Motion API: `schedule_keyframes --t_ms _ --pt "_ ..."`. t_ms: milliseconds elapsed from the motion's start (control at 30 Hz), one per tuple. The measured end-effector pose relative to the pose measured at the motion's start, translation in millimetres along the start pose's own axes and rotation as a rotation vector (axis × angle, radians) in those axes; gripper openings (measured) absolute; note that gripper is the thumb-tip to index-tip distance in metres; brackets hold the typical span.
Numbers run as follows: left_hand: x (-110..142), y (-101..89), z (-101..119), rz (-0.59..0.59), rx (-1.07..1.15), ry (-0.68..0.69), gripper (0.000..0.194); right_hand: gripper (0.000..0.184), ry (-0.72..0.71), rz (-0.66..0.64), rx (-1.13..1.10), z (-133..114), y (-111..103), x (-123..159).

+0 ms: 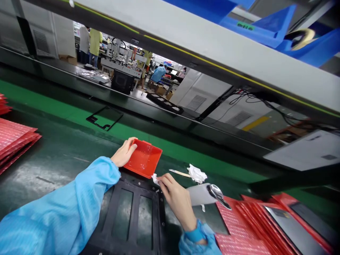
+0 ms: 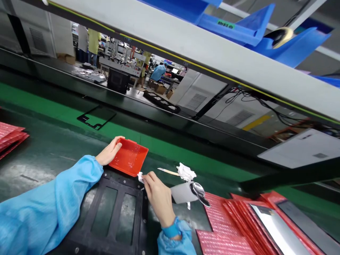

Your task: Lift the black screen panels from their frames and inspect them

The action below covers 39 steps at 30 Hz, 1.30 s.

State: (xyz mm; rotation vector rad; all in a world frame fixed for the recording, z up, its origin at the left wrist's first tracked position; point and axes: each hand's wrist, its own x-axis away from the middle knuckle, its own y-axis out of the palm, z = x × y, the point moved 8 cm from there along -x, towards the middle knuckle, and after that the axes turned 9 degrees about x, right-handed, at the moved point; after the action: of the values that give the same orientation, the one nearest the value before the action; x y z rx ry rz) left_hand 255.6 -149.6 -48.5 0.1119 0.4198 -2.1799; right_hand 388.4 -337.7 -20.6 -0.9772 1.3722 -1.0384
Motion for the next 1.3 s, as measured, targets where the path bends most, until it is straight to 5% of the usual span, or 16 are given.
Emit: schedule_keyframes --t_ms 300,1300 --pt "7 5.5 16 -0.008 -0.08 0.073 0.043 0.028 -0.144 -0.082 0.11 -18 -4 -11" --pt "8 -3.0 20 0.002 -0.148 0.129 0.045 0.025 -0.109 -0.082 0.062 -11 6 -14"
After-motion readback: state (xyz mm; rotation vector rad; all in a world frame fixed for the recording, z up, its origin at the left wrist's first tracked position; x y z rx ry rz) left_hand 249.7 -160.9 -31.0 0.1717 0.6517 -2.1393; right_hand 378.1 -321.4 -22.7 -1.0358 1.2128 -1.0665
